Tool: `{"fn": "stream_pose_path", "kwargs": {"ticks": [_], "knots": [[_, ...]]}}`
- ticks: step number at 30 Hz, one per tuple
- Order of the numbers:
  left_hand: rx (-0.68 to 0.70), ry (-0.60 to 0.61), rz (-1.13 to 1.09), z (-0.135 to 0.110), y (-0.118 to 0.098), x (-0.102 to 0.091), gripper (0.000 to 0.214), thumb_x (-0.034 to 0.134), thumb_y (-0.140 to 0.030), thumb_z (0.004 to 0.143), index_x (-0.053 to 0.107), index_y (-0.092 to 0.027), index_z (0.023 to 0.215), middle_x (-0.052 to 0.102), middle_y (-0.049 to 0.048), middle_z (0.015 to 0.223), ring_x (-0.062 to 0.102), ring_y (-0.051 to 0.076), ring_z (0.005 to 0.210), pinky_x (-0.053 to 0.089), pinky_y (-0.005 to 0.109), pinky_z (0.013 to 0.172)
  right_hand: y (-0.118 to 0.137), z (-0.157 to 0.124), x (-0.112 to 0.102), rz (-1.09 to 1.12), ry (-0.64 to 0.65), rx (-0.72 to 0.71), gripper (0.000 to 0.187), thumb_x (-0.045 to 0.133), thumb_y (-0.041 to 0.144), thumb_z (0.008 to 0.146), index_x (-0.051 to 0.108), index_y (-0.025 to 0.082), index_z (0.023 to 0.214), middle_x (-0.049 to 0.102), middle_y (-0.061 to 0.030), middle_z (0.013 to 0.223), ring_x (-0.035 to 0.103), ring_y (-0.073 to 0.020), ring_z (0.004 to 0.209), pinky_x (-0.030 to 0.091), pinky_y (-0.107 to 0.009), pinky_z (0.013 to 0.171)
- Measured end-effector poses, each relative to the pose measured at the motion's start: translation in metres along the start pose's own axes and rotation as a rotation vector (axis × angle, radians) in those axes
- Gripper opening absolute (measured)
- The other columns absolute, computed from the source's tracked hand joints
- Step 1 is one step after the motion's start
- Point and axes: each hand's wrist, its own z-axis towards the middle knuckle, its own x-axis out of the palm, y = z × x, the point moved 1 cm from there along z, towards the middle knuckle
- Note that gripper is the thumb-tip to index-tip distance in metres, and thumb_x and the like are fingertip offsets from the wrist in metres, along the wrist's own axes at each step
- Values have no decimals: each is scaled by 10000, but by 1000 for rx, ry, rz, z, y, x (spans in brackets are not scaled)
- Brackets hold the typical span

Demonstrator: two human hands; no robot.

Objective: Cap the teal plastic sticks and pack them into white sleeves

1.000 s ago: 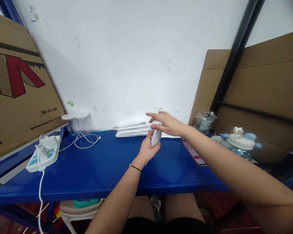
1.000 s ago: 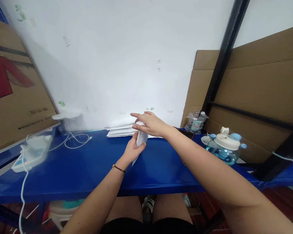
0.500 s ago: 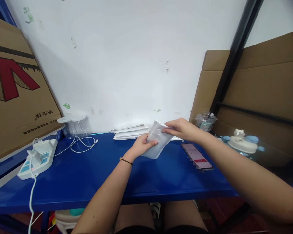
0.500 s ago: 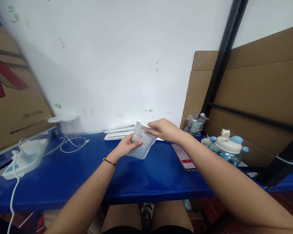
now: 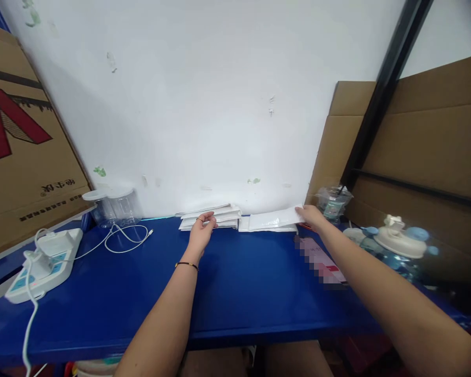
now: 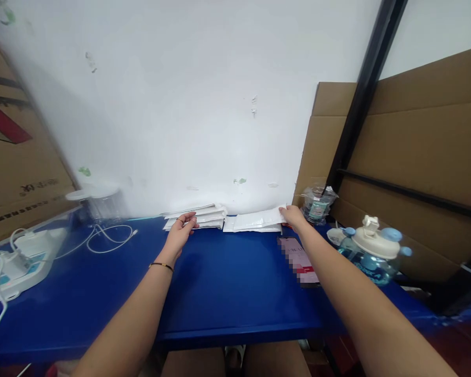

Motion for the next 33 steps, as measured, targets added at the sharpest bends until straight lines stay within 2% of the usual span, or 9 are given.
{"fn": "stream_pose_path", "kwargs": {"ticks": [3,6,8,12,17,20,24,30,33], "knots": [[-30,-22,-35,1,1,-1,432,570,-431,742,553,-203,1108,562,61,1028,616,142,813,430,221,633,-9,7,16,-192,-80,20,93,619,188,670,561,133,624,615,-183,960,384,-370,1187,342,-477,922],[-73,-49,-50,4,4,-2,414,571,-389,742,547,-198,1108,570,66,1026,617,131,789,426,217,620,10,8,42,-503,-115,-137,246,559,308,748,618,126,903,489,-187,1245,261,-365,1267,228,-534,977],[-80,-64,-26,6,7,-2,399,561,-364,748,541,-195,1108,579,65,1018,618,122,761,428,224,625,30,2,73,-727,-13,-378,381,451,404,826,581,161,1089,466,-154,1294,362,-315,1212,237,-505,981],[60,-135,211,5,7,-5,368,554,-287,739,539,-188,1093,584,69,1031,594,117,698,445,253,647,63,-20,155,-806,343,-762,426,427,427,844,527,214,1198,535,-76,1248,451,-223,1150,317,-353,956],[330,-214,547,-4,-3,-9,506,548,-232,732,438,-197,1224,485,112,1187,560,200,948,442,349,840,91,-33,214,-965,363,-894,221,465,204,832,642,169,959,653,-127,996,544,-251,1004,325,-374,892],[427,-274,676,-11,-20,-11,747,623,-331,705,272,-217,1354,315,138,1366,340,295,1251,295,443,1017,113,-43,204,-902,322,-1006,267,385,199,881,629,195,989,651,-126,989,573,-247,940,345,-368,841],[491,-224,780,-21,-45,-17,1031,718,-468,593,132,-239,1410,162,128,1462,66,340,1359,99,513,1078,121,-73,153,-731,384,-1269,297,371,215,895,625,248,1047,647,-93,1025,553,-239,1007,341,-377,892],[423,551,870,-28,-27,3,1118,758,-540,451,230,-275,1399,248,126,1455,103,359,1353,74,542,1064,40,-119,82,-595,664,-1242,289,432,245,877,633,296,1078,641,-56,1112,528,-217,1112,331,-415,992],[364,733,925,-25,-7,23,1156,744,-558,435,207,-256,1412,210,133,1472,109,360,1352,79,537,1061,-3,-122,67,-464,748,-1087,274,491,189,826,672,299,1000,662,-44,1072,540,-216,1112,330,-438,1012]]}}
